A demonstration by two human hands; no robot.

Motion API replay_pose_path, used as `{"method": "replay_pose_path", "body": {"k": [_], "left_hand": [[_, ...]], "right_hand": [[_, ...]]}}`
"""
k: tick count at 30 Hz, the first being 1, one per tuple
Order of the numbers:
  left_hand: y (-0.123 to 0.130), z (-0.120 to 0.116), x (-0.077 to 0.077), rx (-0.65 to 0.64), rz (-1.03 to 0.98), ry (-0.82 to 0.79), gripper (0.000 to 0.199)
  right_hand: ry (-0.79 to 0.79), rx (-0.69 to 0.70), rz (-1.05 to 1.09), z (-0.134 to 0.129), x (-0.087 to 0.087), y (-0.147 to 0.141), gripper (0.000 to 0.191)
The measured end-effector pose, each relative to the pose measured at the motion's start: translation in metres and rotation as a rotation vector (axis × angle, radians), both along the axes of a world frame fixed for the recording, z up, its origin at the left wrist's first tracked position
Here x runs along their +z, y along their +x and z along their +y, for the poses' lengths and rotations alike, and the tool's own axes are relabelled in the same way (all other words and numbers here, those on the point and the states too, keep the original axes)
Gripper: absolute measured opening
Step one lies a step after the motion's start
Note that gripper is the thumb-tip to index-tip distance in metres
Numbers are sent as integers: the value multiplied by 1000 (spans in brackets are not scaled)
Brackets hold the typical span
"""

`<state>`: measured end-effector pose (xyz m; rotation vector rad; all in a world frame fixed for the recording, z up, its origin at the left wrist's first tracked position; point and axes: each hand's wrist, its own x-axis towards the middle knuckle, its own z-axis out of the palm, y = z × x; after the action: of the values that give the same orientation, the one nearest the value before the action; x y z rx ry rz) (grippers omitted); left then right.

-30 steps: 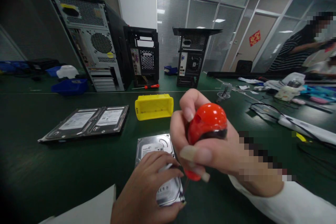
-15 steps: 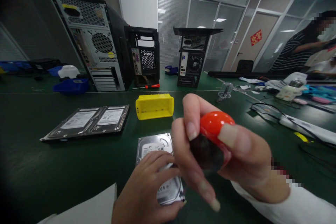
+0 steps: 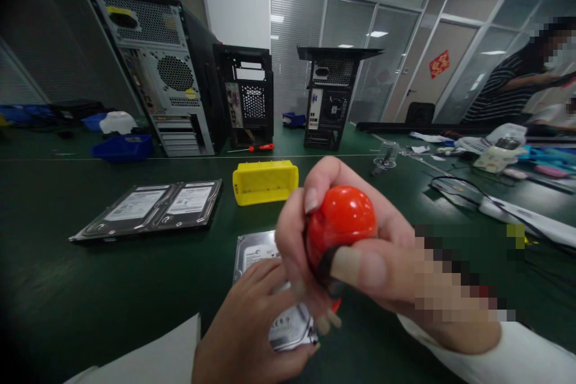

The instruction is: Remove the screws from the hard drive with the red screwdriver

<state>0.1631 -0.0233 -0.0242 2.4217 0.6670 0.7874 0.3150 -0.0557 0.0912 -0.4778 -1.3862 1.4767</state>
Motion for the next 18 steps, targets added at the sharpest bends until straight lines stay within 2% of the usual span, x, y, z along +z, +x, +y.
{"method": "replay_pose_path", "body": {"k": [3,8,10,14,18], "left_hand": [[-1,-1,-1,-11,5,-11,38],[-1,-1,-3,-10,-1,-14,39],[-1,-1,-2,-11,-5,-7,39],[-1,0,-1,-1,-1,-7,37],[-1,0,0,-9,8,-22,39]], "right_hand": [[64,28,33,6,-3,-1,22],[130,-28,-13,7,-3,2,33],[153,-22,-9,7,-4,2,30],[118,-40,34,10,-5,1,20],[92,-13,67,10,-5,-2,26]]}}
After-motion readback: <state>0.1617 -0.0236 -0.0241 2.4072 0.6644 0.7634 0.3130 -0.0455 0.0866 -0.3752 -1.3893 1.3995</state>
